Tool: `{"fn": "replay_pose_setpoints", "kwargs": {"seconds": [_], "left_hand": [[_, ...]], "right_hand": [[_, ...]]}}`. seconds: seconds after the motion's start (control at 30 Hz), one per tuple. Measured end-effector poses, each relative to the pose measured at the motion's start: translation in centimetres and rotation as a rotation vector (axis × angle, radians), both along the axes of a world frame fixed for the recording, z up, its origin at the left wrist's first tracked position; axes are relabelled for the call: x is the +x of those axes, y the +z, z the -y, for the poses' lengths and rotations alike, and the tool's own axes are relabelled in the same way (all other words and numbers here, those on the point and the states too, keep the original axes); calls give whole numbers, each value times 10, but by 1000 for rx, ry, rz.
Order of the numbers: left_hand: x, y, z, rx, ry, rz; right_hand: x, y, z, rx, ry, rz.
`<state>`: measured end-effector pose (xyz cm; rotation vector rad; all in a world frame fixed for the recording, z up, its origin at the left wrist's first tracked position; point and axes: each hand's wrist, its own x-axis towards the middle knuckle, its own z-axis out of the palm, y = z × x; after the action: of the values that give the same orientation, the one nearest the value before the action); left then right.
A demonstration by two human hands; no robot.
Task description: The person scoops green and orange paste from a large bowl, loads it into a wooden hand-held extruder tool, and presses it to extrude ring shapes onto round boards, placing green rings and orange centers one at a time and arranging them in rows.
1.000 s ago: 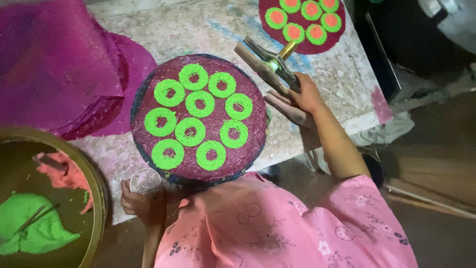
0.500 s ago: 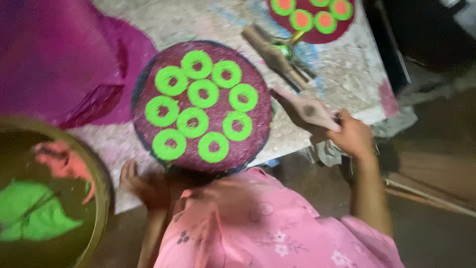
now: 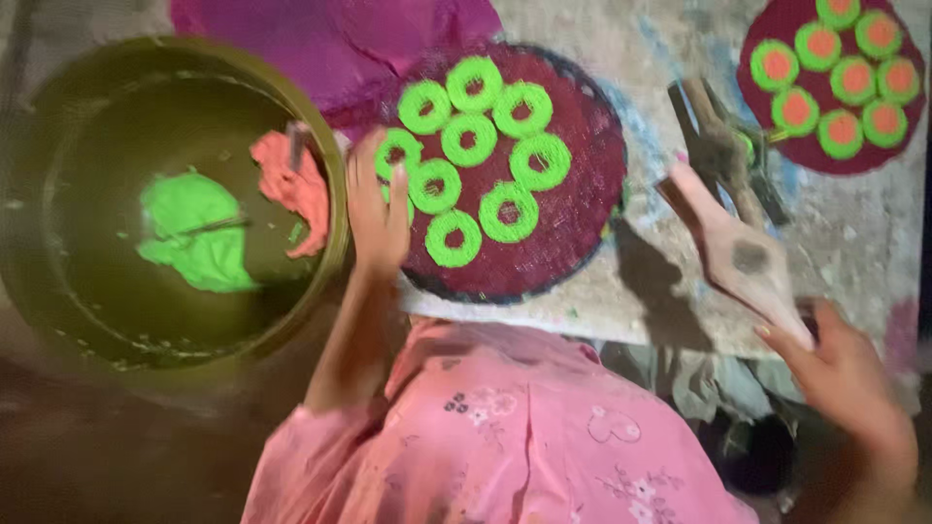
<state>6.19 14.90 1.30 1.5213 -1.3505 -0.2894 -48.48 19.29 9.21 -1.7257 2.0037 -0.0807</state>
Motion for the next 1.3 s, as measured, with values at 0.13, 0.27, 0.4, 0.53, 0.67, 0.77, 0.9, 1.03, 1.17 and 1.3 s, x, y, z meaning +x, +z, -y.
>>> {"fn": "replay_pose_setpoints", "kwargs": {"seconds": [0.13, 0.27, 0.4, 0.53, 0.67, 0.77, 0.9, 1.03, 1.17, 1.3], "left_hand": [[-13, -24, -54, 77, 8, -132], [-36, -32, -88, 119, 76, 80], [-69, -22, -71, 140, -169, 177], [-118, -16, -26, 123, -404, 415], [-141, -25, 6, 114, -386, 617], [-148, -38, 27, 178, -298, 732], [-156, -51, 50, 147, -245, 896], [-165, -51, 55, 191, -343, 853], [-189, -48, 52, 171, -410, 744], [-226, -48, 50, 80, -459, 678]], "right_hand": [[-16, -38, -3, -43, -214, 178], [39, -100, 20, -242, -391, 900], [118, -145, 47, -327, -391, 856], [181, -151, 64, -441, -375, 1000], [214, -139, 69, -493, -356, 1120], [228, -132, 72, -522, -323, 1073], [237, -126, 75, -541, -347, 1121], [236, -123, 71, -756, -254, 999], [224, -124, 66, -662, -493, 1213], [200, -135, 64, -749, -433, 801]]}}
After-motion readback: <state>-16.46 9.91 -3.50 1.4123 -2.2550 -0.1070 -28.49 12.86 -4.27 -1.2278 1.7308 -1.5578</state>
